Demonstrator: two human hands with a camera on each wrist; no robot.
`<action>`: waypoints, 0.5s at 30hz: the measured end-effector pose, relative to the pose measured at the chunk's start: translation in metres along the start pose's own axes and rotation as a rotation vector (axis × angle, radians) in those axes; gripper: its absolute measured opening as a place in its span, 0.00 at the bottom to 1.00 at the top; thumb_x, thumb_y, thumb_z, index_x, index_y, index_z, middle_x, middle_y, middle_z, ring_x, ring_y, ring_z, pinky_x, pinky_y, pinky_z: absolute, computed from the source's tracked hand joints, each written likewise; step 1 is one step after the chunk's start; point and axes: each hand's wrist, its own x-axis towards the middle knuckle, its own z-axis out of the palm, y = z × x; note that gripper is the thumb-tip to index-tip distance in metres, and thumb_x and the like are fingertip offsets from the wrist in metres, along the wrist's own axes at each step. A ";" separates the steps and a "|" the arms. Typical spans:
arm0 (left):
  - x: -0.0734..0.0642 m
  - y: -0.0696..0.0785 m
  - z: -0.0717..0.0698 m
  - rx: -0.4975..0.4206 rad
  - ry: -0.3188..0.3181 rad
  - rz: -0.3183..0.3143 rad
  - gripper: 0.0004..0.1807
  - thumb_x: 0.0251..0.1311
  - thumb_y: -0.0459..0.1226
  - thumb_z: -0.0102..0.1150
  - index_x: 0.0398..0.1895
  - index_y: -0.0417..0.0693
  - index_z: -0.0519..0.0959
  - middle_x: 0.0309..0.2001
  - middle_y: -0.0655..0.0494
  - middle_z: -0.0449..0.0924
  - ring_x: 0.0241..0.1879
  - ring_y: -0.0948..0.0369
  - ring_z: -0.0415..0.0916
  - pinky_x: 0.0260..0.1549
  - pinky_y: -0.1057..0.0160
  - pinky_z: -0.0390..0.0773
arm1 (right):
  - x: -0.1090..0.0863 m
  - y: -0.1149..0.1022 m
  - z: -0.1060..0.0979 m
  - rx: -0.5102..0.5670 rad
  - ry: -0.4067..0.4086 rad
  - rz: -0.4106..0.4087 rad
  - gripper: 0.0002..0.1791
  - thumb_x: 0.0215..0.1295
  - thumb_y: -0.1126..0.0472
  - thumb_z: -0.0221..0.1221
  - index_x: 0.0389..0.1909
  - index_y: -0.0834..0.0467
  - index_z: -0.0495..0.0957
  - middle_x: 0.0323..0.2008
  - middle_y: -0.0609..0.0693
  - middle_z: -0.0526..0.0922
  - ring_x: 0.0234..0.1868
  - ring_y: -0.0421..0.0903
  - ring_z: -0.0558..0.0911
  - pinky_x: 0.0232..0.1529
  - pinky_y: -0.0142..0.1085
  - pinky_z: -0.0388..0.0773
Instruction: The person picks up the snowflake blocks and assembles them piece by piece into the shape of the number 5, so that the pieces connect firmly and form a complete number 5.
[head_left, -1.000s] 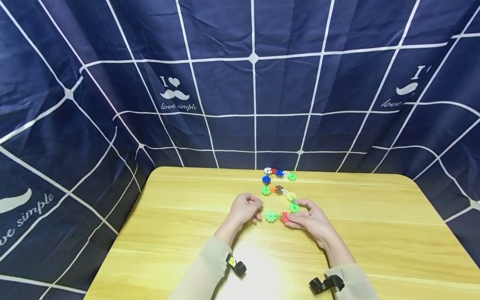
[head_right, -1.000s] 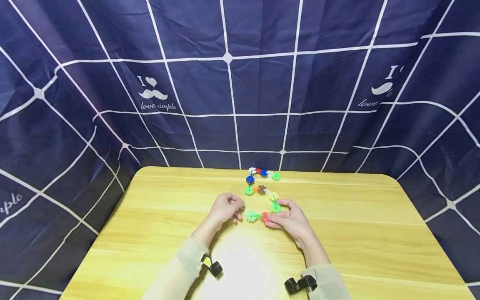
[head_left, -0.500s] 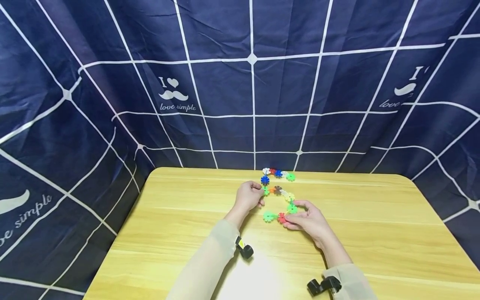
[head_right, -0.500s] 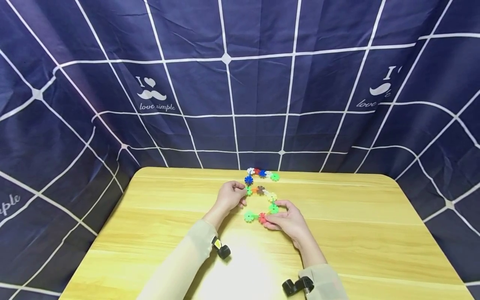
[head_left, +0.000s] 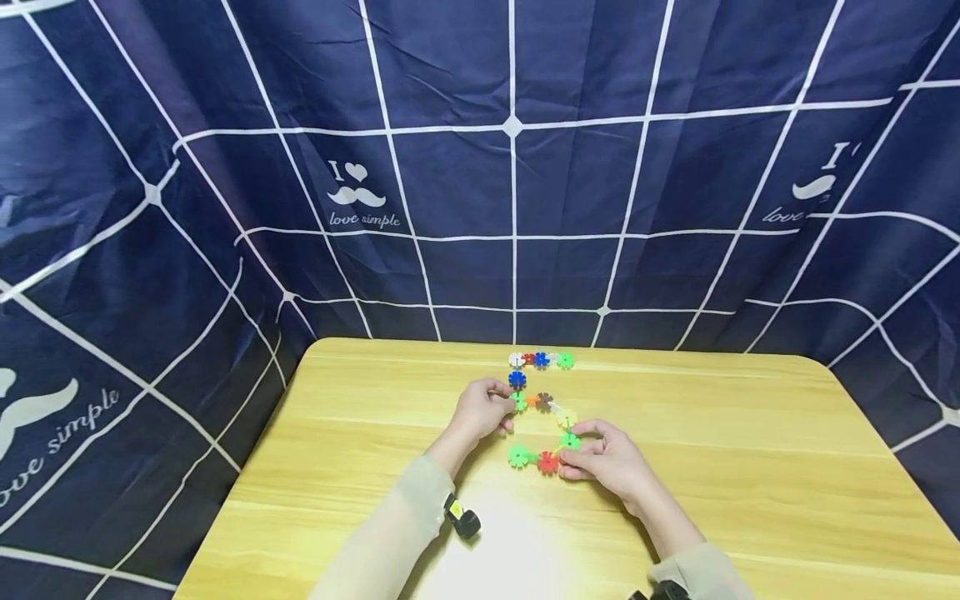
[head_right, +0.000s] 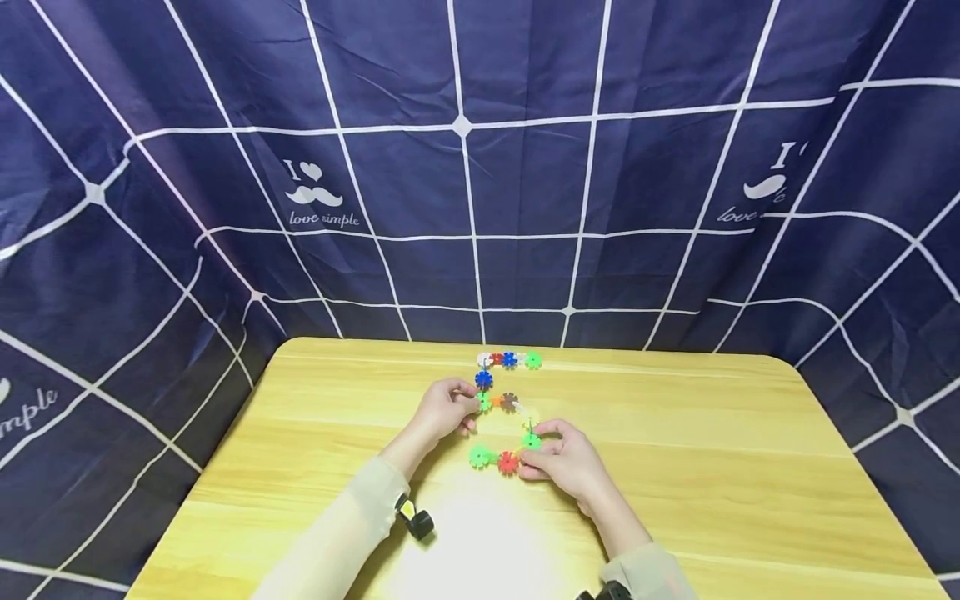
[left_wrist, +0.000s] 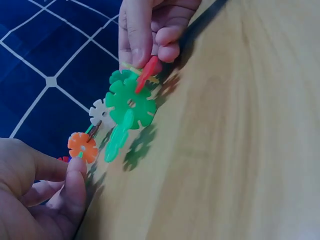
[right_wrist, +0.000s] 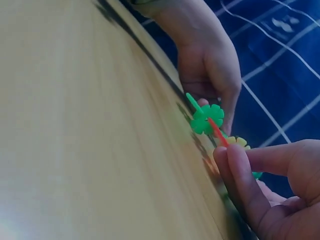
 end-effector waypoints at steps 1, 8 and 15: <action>-0.001 -0.001 -0.002 -0.001 -0.007 0.004 0.07 0.69 0.25 0.64 0.48 0.34 0.83 0.29 0.47 0.85 0.18 0.61 0.79 0.17 0.69 0.81 | 0.000 0.000 0.001 -0.009 -0.009 0.001 0.33 0.73 0.70 0.69 0.70 0.74 0.63 0.39 0.61 0.90 0.36 0.52 0.93 0.47 0.40 0.90; -0.004 -0.002 -0.007 0.023 -0.023 0.022 0.08 0.71 0.24 0.64 0.50 0.35 0.83 0.29 0.50 0.83 0.18 0.62 0.79 0.18 0.68 0.81 | -0.002 -0.001 0.004 -0.060 -0.019 0.010 0.32 0.72 0.69 0.70 0.69 0.72 0.65 0.39 0.61 0.87 0.36 0.53 0.92 0.43 0.41 0.91; -0.005 0.000 -0.015 0.130 -0.029 0.057 0.09 0.77 0.33 0.61 0.53 0.38 0.83 0.31 0.46 0.86 0.21 0.59 0.83 0.22 0.63 0.86 | -0.009 -0.004 -0.008 -0.226 0.029 -0.023 0.32 0.69 0.63 0.74 0.66 0.70 0.69 0.35 0.57 0.89 0.29 0.55 0.91 0.37 0.42 0.91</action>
